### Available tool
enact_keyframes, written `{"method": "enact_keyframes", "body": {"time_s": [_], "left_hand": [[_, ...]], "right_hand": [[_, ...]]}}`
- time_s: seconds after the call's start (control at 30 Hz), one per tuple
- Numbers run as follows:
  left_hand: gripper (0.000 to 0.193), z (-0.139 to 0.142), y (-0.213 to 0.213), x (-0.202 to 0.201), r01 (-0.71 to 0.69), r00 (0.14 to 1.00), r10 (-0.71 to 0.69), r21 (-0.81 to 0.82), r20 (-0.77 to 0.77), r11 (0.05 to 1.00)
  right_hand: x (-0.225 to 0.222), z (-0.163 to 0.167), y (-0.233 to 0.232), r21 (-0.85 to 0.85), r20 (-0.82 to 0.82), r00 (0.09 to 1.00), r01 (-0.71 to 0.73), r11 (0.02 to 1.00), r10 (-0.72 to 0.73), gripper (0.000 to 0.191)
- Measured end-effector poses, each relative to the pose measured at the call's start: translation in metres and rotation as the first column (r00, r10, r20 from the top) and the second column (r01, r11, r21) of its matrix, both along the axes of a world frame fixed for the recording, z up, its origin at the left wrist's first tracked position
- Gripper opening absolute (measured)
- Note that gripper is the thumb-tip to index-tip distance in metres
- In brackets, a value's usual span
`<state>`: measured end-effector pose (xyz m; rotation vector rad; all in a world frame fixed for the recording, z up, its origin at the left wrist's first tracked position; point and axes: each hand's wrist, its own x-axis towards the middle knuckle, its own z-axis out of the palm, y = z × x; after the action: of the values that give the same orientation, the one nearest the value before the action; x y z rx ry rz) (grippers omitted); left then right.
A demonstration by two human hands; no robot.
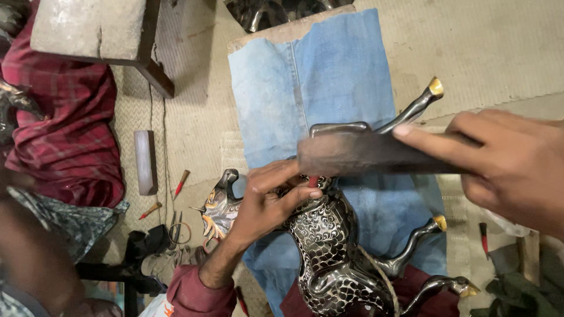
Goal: The person sits on the floor with a metal horse figurine on their lap and uses a red-handled punch held against the figurine's surface, striking it with a wooden mallet to work the decorated metal. They reposition the punch to different spots on the body and legs and turn the figurine to reach other areas.
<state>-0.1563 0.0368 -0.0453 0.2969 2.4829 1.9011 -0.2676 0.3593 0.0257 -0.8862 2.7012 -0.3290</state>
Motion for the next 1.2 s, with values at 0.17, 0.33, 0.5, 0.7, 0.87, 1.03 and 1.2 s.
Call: {"method": "enact_keyframes", "body": {"time_s": [0.17, 0.33, 0.5, 0.7, 0.87, 1.03, 1.2], "left_hand": [[0.037, -0.004, -0.002, 0.002, 0.01, 0.999, -0.01, 0.002, -0.046, 1.0], [0.033, 0.001, 0.005, 0.006, -0.021, 1.0, 0.025, 0.309, -0.01, 0.951], [0.034, 0.015, 0.005, 0.007, 0.008, 0.996, 0.007, 0.171, -0.086, 0.985], [0.042, 0.017, 0.005, 0.001, 0.074, 0.923, -0.144, -0.201, -0.356, 0.977], [0.045, 0.015, 0.005, -0.006, 0.114, 0.922, -0.179, -0.201, -0.342, 0.973], [0.045, 0.014, 0.004, -0.007, 0.126, 0.92, -0.192, -0.206, -0.341, 0.97], [0.045, 0.013, 0.002, -0.008, 0.143, 0.908, -0.222, -0.236, -0.355, 0.961]], "right_hand": [[-0.002, -0.008, 0.005, 0.128, -0.148, 0.963, -0.206, 0.97, 0.224, 0.083], [0.012, -0.014, 0.007, -0.115, -0.036, 0.999, -0.04, 0.993, 0.036, 0.085], [0.027, -0.007, 0.02, -0.09, -0.208, 0.976, -0.084, 0.992, 0.064, 0.083], [0.047, -0.01, 0.024, -0.237, -0.191, 0.982, -0.047, 0.97, 0.001, 0.075], [0.057, -0.019, 0.038, -0.134, -0.055, 0.984, 0.158, 0.978, -0.167, 0.05], [0.072, -0.027, 0.045, -0.436, -0.035, 0.962, 0.23, 0.87, -0.272, 0.027], [0.069, -0.015, 0.034, -0.204, -0.116, 0.971, 0.183, 0.962, -0.209, 0.019]]}}
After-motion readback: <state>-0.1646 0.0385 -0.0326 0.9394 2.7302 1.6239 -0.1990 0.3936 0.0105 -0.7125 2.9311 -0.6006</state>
